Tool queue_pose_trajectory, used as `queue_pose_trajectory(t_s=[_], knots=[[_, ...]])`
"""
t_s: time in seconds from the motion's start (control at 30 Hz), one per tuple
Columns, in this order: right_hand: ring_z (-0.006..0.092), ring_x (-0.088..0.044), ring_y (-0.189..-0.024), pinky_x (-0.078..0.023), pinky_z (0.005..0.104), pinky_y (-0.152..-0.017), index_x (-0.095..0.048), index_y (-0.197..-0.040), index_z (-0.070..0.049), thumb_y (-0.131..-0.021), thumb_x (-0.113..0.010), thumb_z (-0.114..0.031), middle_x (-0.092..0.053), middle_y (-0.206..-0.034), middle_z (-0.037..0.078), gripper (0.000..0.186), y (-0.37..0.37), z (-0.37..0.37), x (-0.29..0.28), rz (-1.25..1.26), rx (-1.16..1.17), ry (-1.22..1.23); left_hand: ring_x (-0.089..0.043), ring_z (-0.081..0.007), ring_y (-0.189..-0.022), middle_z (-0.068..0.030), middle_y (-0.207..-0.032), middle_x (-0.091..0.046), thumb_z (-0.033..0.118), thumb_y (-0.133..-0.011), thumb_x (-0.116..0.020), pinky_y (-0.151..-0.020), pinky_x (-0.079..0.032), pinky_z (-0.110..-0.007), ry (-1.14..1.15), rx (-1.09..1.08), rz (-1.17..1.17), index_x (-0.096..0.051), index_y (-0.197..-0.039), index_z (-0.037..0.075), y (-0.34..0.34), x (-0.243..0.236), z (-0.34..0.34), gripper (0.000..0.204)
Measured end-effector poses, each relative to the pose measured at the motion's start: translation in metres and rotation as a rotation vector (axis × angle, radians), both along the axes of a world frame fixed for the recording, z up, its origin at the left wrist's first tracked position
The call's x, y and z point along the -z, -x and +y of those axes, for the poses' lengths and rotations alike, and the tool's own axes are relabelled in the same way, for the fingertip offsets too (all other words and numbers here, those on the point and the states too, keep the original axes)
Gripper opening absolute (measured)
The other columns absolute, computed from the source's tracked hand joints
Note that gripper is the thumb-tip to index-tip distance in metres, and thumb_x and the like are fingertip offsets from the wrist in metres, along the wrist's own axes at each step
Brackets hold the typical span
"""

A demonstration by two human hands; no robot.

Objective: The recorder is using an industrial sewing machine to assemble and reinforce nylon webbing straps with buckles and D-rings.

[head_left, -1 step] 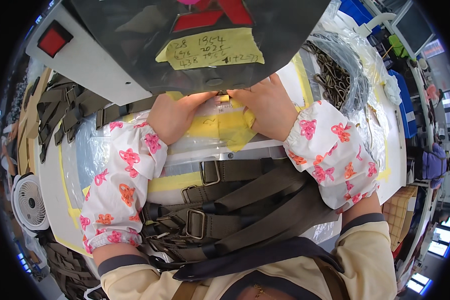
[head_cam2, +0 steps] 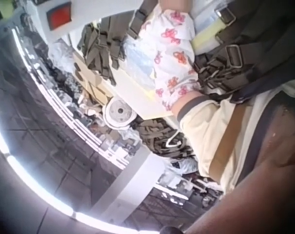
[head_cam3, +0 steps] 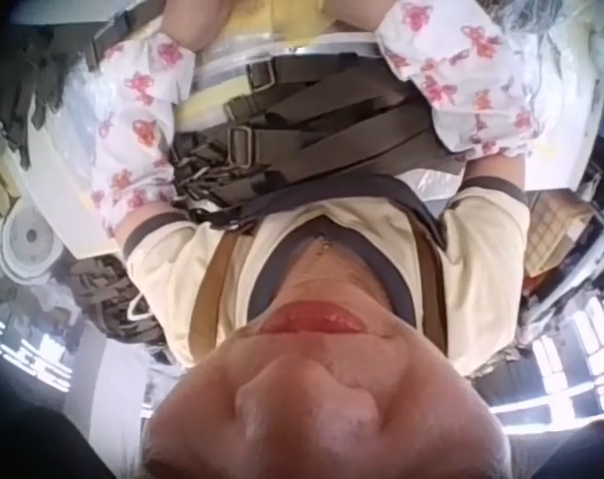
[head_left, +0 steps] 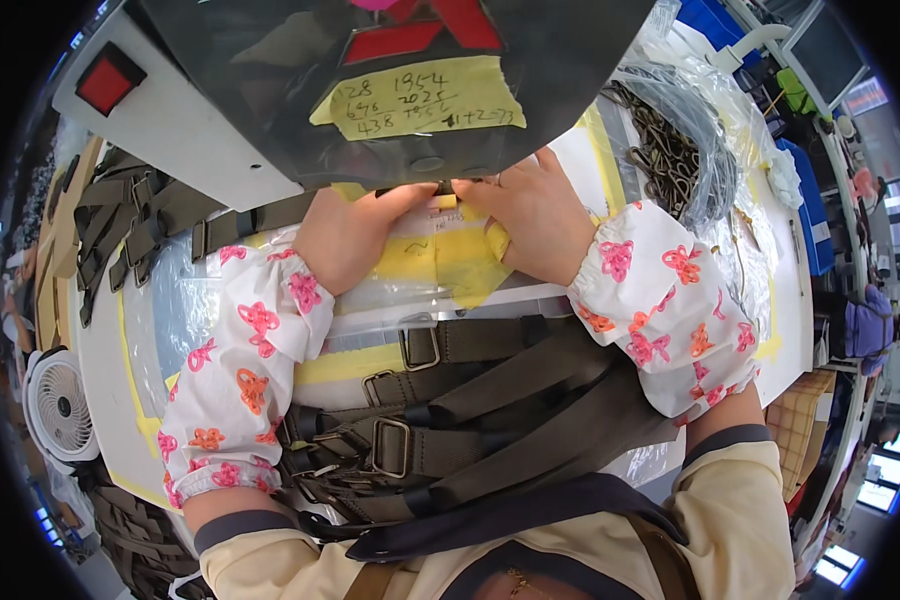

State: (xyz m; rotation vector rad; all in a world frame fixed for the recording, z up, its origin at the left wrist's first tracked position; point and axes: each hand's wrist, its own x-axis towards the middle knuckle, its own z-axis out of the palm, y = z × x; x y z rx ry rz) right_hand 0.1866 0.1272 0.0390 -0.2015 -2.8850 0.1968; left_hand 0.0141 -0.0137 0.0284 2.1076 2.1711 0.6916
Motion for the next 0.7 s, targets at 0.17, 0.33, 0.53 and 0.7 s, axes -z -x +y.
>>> queue_pose_trajectory(t_s=[0.17, 0.33, 0.53, 0.7], knots=[[0.0166, -0.049, -0.106, -0.025, 0.0456, -0.102, -0.061, -0.103, -0.011, -0.058, -0.068, -0.010, -0.058, -0.111, -0.001, 0.046, -0.009, -0.009, 0.001, 0.008, -0.067, -0.013, -0.058, -0.0275, -0.094, -0.0051, -0.111, -0.058, 0.002, -0.075, -0.056, -0.075, -0.050, -0.031, -0.151, 0.247, 0.155, -0.059, -0.105, 0.010, -0.001, 0.004, -0.005, 0.031], [0.0168, -0.051, -0.105, -0.027, 0.0479, -0.101, -0.062, -0.103, -0.010, -0.059, -0.065, -0.003, -0.057, -0.114, 0.000, 0.044, -0.017, -0.002, -0.004, -0.001, -0.091, -0.006, -0.051, -0.0154, -0.110, 0.0037, -0.115, -0.055, 0.010, -0.073, -0.058, -0.062, -0.043, -0.030, -0.092, 0.270, 0.308, -0.056, -0.091, 0.012, -0.006, 0.002, 0.002, 0.018], [0.0140, -0.050, -0.104, -0.026, 0.0482, -0.100, -0.065, -0.096, -0.016, -0.062, -0.064, -0.007, -0.059, -0.111, -0.005, 0.035, -0.010, -0.001, -0.001, -0.007, -0.077, -0.083, -0.054, -0.0161, -0.105, 0.0037, -0.110, -0.058, 0.007, -0.070, -0.061, -0.058, -0.043, -0.030, -0.148, 0.262, 0.214, -0.059, -0.090, 0.012, 0.000, 0.006, 0.002, 0.021], [0.0148, -0.051, -0.104, -0.027, 0.0486, -0.100, -0.065, -0.098, -0.015, -0.060, -0.065, -0.005, -0.059, -0.111, -0.005, 0.039, -0.010, -0.002, -0.004, -0.023, -0.063, -0.059, -0.060, -0.0175, -0.094, 0.0017, -0.103, -0.062, 0.005, -0.070, -0.062, -0.055, -0.044, -0.029, -0.188, 0.241, 0.133, -0.061, -0.089, 0.011, 0.000, 0.006, 0.005, 0.020]])
